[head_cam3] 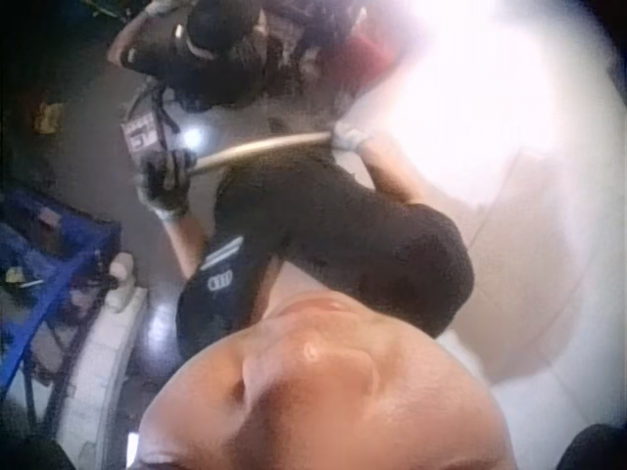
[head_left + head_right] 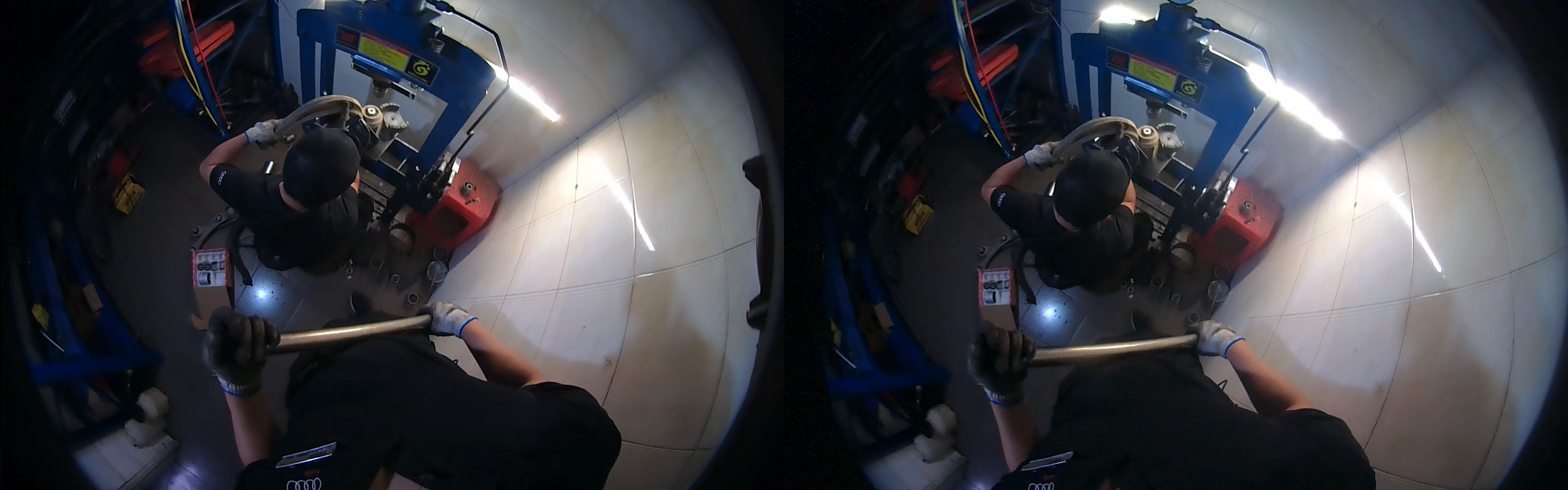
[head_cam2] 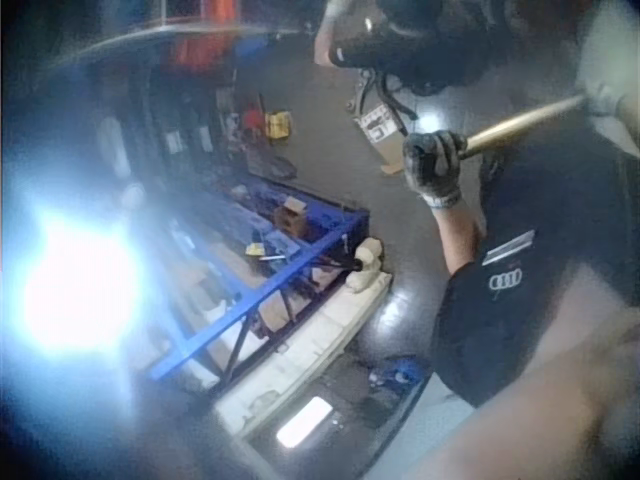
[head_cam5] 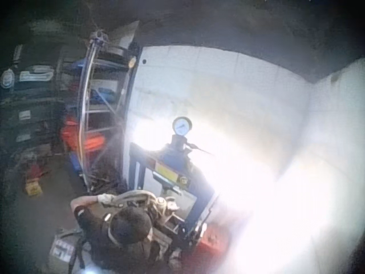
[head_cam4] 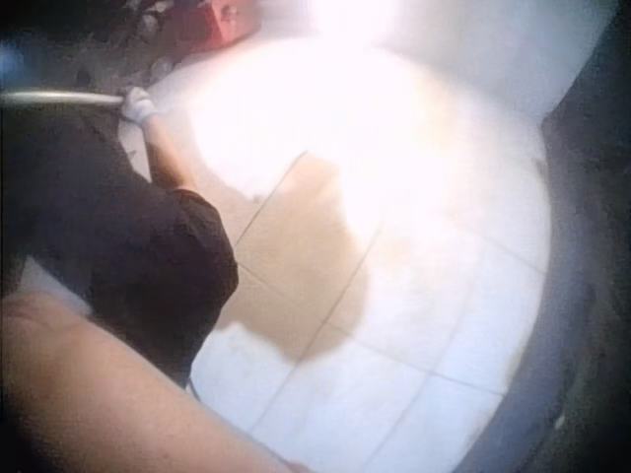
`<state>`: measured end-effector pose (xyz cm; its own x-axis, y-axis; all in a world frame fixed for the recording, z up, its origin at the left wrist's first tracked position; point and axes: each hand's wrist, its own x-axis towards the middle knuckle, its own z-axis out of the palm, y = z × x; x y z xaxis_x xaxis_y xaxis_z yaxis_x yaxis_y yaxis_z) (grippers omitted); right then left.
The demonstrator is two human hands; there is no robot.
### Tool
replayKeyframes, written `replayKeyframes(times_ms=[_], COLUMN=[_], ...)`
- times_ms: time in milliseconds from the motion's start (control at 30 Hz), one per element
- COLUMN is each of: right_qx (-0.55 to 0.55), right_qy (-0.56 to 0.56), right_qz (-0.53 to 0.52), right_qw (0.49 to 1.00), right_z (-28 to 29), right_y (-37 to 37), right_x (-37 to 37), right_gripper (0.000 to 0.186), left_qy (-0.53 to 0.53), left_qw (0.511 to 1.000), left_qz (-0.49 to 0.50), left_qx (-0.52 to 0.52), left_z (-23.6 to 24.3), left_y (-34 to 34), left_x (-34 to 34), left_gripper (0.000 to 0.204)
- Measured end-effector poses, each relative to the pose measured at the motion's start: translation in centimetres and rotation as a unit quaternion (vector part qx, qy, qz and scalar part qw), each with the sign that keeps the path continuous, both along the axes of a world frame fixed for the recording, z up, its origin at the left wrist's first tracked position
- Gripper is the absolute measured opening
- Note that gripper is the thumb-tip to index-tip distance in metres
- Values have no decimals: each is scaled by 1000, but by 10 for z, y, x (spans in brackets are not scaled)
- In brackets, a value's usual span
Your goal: The person operates a hydraulic press by pulling a long metal lever to apply pressure to a cylindrical metal part. The person repeatedly pulls the lever and then resets it while another person adjusts the part on the press.
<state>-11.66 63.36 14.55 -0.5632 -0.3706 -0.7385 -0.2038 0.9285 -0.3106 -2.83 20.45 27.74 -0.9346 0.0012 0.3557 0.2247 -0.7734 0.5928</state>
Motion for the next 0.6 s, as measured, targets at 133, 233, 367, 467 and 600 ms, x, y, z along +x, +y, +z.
replayKeyframes(times_ms=[133, 233, 367, 467, 600], right_qx=[-14, -10, -5, -47, -111], right_qy=[15, 19, 46, 60, 124], right_qz=[-4, -22, -54, -89, -120], right_qw=[1000, 1000, 997, 993, 979], right_z=[-7, -3, 14, 22, 9], right_y=[4, 0, -13, -21, -20], right_x=[4, 9, 19, 26, 28], right_gripper=[36, 36, 36, 36, 35], left_qy=[-4, -28, -53, -79, -146], left_qw=[1000, 999, 998, 993, 950], left_qz=[-11, 3, 20, 35, 38], left_qx=[-26, -43, -31, -81, -272], left_z=[2, 5, 6, 7, 15], left_y=[1, 2, 9, 24, 58], left_x=[-1, -1, -4, -7, -8], left_gripper=[33, 32, 35, 35, 54])
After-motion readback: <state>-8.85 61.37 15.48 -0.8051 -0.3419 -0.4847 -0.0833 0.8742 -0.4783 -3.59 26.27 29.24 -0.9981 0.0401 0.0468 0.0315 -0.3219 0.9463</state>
